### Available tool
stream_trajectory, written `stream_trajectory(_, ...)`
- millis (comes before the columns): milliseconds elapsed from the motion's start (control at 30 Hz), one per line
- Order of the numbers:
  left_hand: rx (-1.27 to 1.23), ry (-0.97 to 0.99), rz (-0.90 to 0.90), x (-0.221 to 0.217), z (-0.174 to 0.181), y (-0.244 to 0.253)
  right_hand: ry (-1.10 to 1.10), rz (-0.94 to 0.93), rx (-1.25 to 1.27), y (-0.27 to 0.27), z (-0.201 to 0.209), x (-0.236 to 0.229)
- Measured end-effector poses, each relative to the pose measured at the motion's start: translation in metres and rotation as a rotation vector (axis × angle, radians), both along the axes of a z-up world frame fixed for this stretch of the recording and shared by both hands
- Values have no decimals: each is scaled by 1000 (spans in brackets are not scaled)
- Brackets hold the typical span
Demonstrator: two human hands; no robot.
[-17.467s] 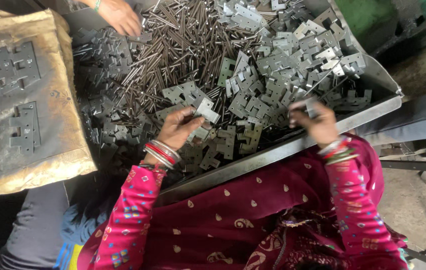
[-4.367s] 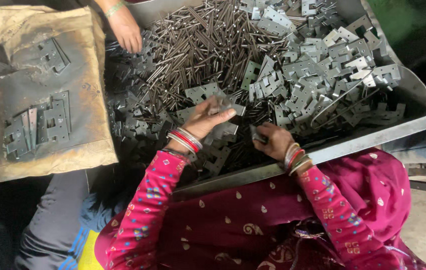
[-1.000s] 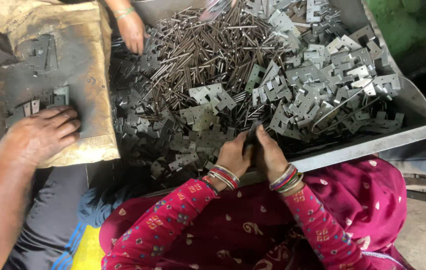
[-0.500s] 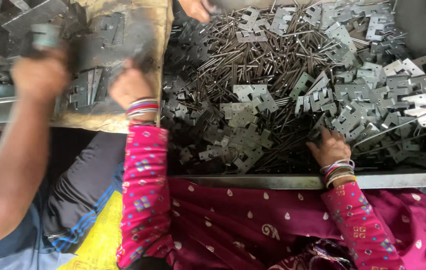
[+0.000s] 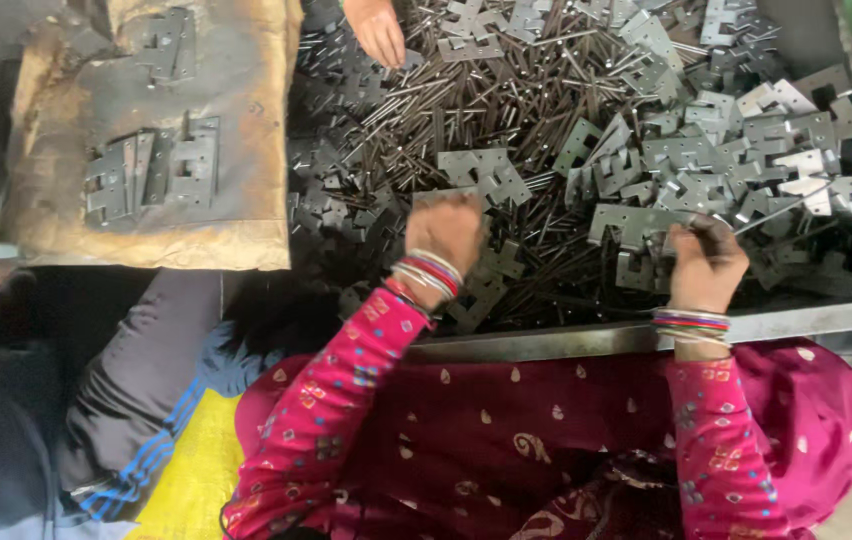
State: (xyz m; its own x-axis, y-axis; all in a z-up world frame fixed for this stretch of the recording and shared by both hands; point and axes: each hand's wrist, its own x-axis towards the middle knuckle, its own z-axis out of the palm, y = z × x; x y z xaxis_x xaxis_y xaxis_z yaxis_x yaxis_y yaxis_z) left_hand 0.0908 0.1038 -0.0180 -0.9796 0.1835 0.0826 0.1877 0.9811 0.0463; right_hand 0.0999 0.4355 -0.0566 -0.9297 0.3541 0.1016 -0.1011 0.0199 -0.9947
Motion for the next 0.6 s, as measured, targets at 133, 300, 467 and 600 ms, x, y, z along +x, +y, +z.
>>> stream_trajectory(133,-122,-107,-112,34,-45,46,4,314,-704,19,32,20)
stream_trajectory(300,-74,112,-245,22,-84,42,-8,501,-866,10,38,34)
stream_trajectory(467,-79,59,-379,4,-95,33,-116,588,-438,-28,16,27)
stream_trajectory(600,-13,95,-454,3,-101,32,-179,720,860,-58,-14,23)
